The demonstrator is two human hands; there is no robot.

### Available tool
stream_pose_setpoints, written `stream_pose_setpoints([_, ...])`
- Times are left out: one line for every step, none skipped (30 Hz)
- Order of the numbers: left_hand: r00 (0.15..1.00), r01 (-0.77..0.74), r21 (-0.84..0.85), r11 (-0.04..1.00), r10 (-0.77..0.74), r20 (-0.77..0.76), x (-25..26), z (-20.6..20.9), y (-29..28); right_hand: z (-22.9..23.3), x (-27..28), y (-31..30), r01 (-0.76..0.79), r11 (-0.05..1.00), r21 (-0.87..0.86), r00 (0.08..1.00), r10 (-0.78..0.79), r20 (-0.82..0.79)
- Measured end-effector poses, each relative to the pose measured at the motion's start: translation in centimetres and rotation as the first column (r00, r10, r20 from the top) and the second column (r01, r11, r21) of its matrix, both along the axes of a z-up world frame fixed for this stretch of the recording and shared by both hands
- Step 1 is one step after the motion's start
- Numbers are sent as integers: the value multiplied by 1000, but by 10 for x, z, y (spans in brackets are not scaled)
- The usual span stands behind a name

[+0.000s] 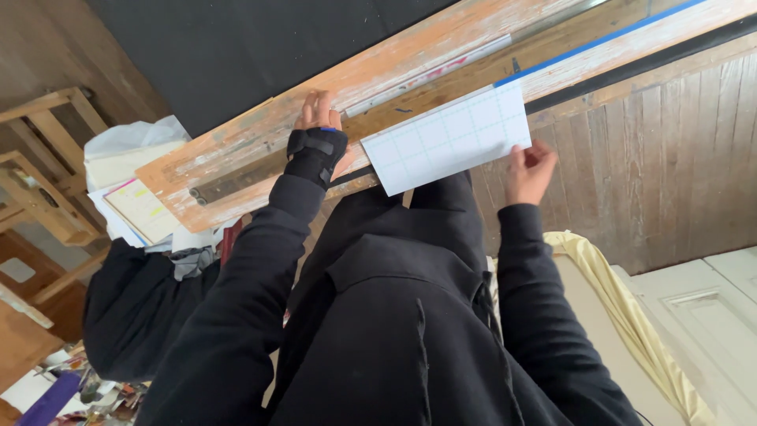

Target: Preparing and cutting grid paper to fit into a picture frame.

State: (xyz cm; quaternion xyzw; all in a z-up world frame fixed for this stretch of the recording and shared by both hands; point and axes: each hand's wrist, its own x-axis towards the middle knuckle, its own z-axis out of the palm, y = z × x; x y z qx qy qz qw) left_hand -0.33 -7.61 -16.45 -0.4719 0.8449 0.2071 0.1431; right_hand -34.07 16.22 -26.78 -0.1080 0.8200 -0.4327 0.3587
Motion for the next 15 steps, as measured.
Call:
stream_pose_setpoints([1000,-4,3,1000,4,0,1,-1,1,0,-10,-5,-4,1000,3,1000,4,0])
stream_pose_setpoints([1000,-8,5,1000,8,3,1,-2,0,-1,-19,-11,-76,997,-4,993,76,-94])
stream_pose_setpoints([1000,-12,7,1000,12,6,1,-3,0,-1,-29,-17,-150,989,-4,971,146,-187])
stream_pose_setpoints([1000,-14,10,1000,14,6,1,-2,0,9,-33,-26,-152,988,-1,971,149,-187])
stream_pose_setpoints([1000,-8,2,1000,8,-9,0,-1,1,19,-37,-35,-214,975,53,945,220,-241])
stream_pose_setpoints([1000,-3,-9,1000,3,-26,-1,-1,-1,27,-42,-46,-271,956,108,911,291,-293])
stream_pose_setpoints([1000,-5,-10,1000,5,-28,-2,-1,-3,35,-44,-53,-273,956,108,909,293,-295])
stream_pose_setpoints([1000,-2,5,1000,2,-2,-2,-1,-2,44,-44,-59,-338,926,166,831,377,-409])
stream_pose_setpoints([1000,2,19,1000,-2,23,-2,-1,-1,53,-44,-64,-392,890,232,731,455,-509])
stream_pose_setpoints([1000,-3,20,1000,2,25,0,-4,1,55,-44,-65,-396,888,232,730,458,-508])
stream_pose_setpoints([1000,-13,23,1000,12,11,3,-8,2,58,-44,-66,-426,867,259,657,493,-571])
stream_pose_setpoints([1000,-23,22,999,23,-2,5,-12,1,59,-44,-69,-453,845,284,576,521,-630])
stream_pose_setpoints([1000,-28,19,999,28,0,6,-15,2,55,-45,-72,-458,844,281,575,522,-630])
stream_pose_setpoints([1000,-24,-14,1000,24,-7,8,-18,4,53,-45,-72,-460,841,285,622,534,-572])
stream_pose_setpoints([1000,-21,-47,999,20,-14,9,-20,7,50,-46,-73,-463,838,289,666,544,-510])
